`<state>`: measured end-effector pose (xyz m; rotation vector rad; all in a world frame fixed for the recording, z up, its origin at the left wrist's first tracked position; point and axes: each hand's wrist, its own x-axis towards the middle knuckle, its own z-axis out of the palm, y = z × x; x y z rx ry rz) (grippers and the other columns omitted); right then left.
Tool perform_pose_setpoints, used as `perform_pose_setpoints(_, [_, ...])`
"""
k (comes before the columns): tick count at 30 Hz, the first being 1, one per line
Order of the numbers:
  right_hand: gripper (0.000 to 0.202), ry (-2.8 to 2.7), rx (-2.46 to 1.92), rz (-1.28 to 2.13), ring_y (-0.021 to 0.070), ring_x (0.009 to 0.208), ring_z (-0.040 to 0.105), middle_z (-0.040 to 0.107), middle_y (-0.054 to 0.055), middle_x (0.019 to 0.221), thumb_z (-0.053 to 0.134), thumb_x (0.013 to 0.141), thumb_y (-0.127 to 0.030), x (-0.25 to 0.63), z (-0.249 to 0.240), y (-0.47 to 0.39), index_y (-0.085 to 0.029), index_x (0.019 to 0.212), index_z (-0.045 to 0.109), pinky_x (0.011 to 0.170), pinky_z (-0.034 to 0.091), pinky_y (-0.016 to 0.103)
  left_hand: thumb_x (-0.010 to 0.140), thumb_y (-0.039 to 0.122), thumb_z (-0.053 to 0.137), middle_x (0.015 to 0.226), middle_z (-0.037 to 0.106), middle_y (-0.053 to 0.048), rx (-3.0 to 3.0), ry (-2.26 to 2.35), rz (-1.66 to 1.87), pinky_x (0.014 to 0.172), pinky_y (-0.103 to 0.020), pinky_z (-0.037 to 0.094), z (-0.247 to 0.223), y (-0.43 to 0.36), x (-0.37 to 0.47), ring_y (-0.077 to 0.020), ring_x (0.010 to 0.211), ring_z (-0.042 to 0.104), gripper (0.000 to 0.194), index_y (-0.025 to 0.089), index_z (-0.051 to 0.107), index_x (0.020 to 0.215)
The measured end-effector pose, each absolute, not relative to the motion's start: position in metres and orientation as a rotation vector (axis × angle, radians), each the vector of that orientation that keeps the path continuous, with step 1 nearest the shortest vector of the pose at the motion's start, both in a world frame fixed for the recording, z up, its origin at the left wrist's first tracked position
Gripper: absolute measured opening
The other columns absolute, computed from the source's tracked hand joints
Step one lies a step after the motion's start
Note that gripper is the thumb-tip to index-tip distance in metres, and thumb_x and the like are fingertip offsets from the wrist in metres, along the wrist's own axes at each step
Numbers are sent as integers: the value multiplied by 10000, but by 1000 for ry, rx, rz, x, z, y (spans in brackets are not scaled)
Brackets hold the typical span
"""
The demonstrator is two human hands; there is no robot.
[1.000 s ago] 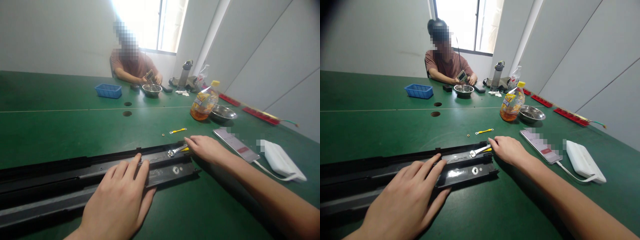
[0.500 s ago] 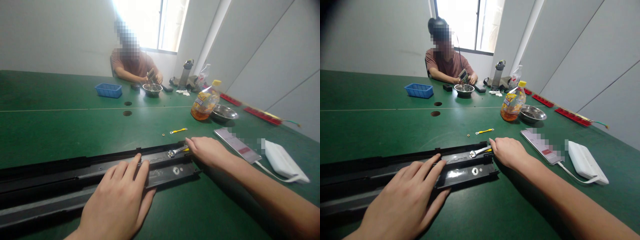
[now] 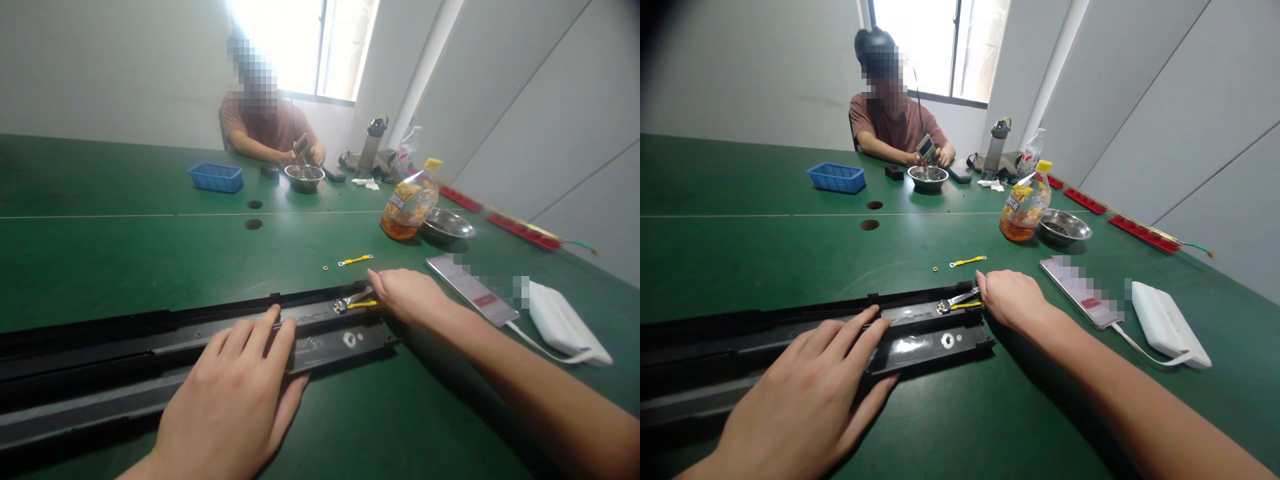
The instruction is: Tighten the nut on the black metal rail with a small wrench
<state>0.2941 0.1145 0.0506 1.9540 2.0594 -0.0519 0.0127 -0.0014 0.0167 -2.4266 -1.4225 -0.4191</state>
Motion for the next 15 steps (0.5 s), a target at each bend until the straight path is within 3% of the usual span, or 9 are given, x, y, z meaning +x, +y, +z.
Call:
perform_pose_setpoints(10, [765, 2040, 1926, -66, 423, 977, 796, 814, 252, 1018, 151, 1123, -478, 301, 56, 79, -132, 920, 802, 842, 594, 516, 935, 430, 597, 1440, 663, -157, -2432, -1413, -419, 921, -528, 555, 16, -2, 12, -342, 1136, 644, 555, 166, 611, 1424])
perform_pose_setpoints(15, [717, 2039, 1964, -36, 415, 1013, 792, 810, 246, 1081, 194, 1125, -464, 294, 55, 105, -120, 1019, 814, 870, 593, 515, 933, 447, 601, 1436, 664, -162, -2431, -1407, -432, 921, -531, 558, 15, -2, 12, -346, 1144, 646, 562, 162, 619, 1417])
